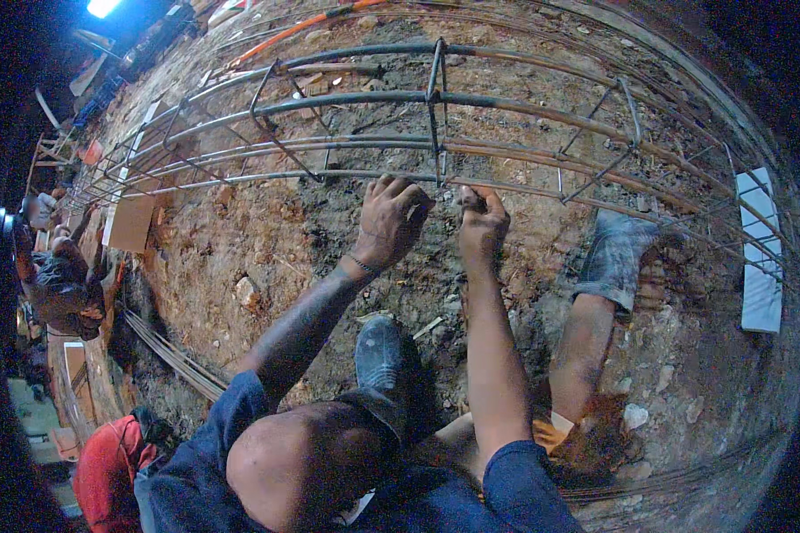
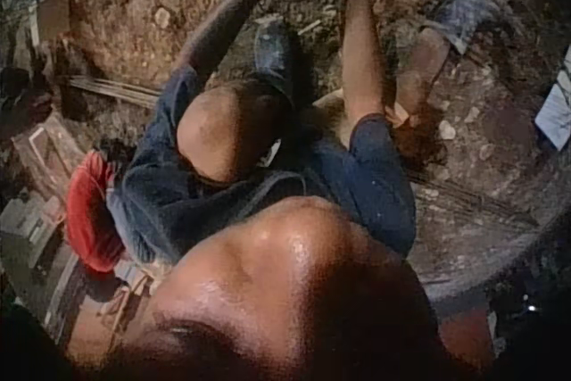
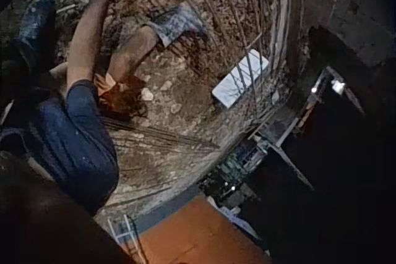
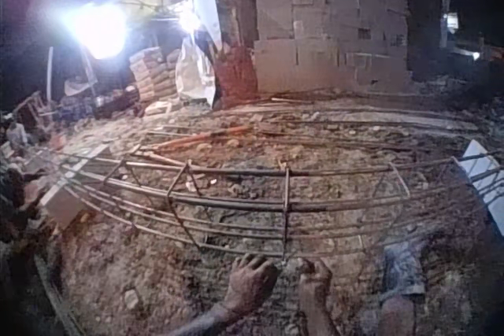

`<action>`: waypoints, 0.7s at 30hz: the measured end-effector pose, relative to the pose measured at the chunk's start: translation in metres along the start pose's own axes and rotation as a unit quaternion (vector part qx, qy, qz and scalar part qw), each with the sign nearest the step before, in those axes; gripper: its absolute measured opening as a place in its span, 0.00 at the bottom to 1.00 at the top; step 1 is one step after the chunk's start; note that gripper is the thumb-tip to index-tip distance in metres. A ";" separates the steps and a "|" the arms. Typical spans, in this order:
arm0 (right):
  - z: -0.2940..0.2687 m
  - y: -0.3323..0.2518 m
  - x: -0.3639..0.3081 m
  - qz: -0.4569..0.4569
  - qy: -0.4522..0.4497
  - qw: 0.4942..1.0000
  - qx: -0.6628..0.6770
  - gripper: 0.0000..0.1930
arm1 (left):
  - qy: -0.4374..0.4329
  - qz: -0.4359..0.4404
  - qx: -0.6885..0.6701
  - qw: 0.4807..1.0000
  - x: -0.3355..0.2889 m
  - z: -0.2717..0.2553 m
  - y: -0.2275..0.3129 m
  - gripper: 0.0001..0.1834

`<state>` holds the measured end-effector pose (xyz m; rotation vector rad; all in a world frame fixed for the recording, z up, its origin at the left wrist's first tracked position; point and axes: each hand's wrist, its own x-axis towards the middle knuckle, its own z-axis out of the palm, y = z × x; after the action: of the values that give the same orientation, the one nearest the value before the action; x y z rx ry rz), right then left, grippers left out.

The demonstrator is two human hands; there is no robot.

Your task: The person ties and secures a rebar frame with tie wire using pliers.

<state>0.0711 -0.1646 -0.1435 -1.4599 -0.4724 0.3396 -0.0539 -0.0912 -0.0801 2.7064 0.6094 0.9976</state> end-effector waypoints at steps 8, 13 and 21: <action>-0.007 0.059 0.043 0.012 -0.055 0.974 0.219 0.04 | -0.023 0.015 -0.054 0.998 -0.001 0.000 0.020 0.06; 0.012 0.033 0.025 0.007 -0.035 0.974 0.225 0.08 | -0.027 0.000 0.013 1.000 -0.014 0.002 -0.007 0.09; 0.020 0.003 -0.015 -0.042 -0.049 0.979 0.192 0.14 | 0.052 -0.014 0.064 0.996 -0.010 0.012 -0.012 0.05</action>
<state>0.0478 -0.1543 -0.1474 -1.0481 -0.5146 0.4114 -0.0570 -0.0855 -0.0986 2.7608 0.7532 1.1352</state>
